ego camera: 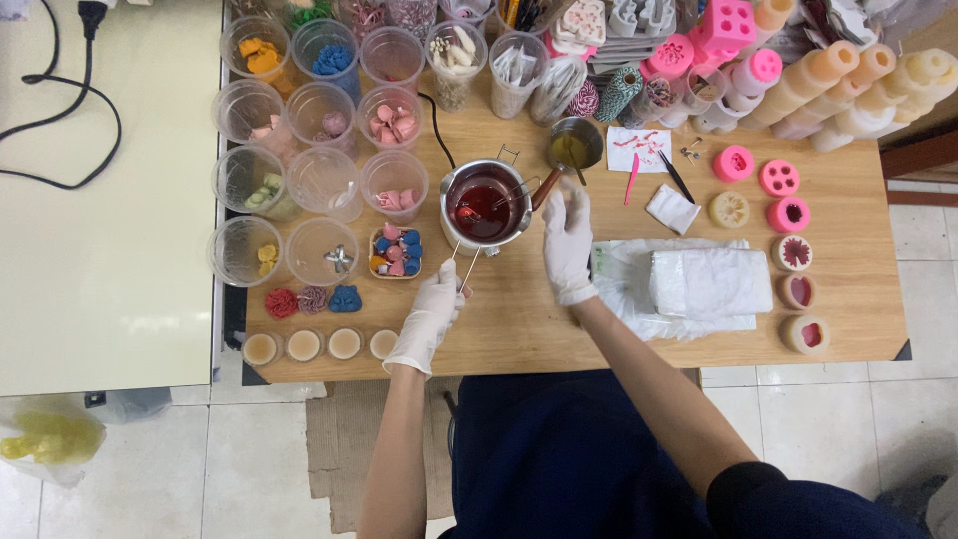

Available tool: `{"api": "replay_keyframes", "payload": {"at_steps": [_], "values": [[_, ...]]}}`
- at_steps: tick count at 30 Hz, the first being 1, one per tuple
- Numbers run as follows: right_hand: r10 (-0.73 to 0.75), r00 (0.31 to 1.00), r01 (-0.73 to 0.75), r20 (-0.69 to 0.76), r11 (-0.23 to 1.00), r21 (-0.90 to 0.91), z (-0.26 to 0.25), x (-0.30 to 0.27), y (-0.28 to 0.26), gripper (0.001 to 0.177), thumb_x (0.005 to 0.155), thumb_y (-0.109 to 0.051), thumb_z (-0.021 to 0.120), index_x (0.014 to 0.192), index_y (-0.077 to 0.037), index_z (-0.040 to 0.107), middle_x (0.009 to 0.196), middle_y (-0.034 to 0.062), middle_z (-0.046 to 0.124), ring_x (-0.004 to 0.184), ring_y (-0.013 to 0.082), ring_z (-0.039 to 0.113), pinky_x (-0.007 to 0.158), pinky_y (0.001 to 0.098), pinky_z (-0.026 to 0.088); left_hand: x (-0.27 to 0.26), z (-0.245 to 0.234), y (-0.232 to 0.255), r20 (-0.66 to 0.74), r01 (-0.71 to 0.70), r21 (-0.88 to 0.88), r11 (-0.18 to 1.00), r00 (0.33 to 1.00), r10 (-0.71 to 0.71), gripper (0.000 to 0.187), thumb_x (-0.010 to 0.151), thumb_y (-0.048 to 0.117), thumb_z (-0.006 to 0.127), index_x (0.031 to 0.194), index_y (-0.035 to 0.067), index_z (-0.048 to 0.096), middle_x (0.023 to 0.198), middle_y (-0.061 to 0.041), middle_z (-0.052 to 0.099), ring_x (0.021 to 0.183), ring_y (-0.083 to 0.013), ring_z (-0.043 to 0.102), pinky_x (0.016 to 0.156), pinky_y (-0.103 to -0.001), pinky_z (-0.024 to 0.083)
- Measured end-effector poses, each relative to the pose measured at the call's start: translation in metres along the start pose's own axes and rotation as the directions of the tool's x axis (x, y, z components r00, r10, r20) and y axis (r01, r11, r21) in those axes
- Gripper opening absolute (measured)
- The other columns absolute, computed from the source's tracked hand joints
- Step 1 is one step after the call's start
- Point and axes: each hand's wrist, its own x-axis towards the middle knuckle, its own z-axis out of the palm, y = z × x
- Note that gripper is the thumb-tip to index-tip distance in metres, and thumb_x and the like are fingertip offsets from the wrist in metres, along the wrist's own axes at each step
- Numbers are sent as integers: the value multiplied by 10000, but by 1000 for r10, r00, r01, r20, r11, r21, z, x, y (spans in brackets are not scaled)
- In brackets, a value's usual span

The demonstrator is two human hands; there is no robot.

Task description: The person prepares decorative wax items by putting on gloves, stirring a pot of melted dark wax, and using tweezers to handle small wax pieces and wicks on a white cloth.

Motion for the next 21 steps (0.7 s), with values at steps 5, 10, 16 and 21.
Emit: {"api": "replay_keyframes", "payload": {"at_steps": [5, 10, 16, 21], "values": [[134, 968, -41, 210, 918, -395, 17, 42, -45, 380, 941, -305, 719, 1203, -39, 650, 823, 13, 665, 755, 52, 586, 715, 221, 510, -1, -1, 2, -2, -28, -6, 1000, 1000, 28, 630, 1032, 619, 388, 783, 84, 609, 554, 57, 435, 423, -68, 328, 389, -264, 253], [55, 921, 121, 386, 901, -417, 31, 27, -43, 245, 883, -248, 780, 1038, -60, 761, 841, 81, 673, 749, 140, 580, 700, 305, 520, -2, -2, 6, -6, -26, 19, 999, 1000, 26, 643, 1028, 617, 369, 768, 78, 605, 543, 41, 444, 416, -84, 336, 387, -270, 261], [-445, 623, 738, 644, 608, -294, 31, 33, -57, 106, 978, -124, 685, 1070, -81, 717, 1035, 108, 672, 939, 302, 669, 830, 378, 553, -3, 0, 5, -18, -26, 20, 999, 999, 27, 627, 1034, 599, 384, 771, 78, 612, 550, 38, 458, 421, -87, 336, 395, -276, 264], [-446, 499, 843, 743, 450, -296, 16, 33, -72, 138, 959, -144, 694, 1084, -92, 719, 908, 106, 614, 863, 300, 644, 753, 408, 541, 1, 2, 3, -11, -38, 5, 999, 999, 38, 638, 1040, 597, 383, 767, 71, 618, 557, 28, 454, 423, -89, 353, 397, -278, 277]]}}
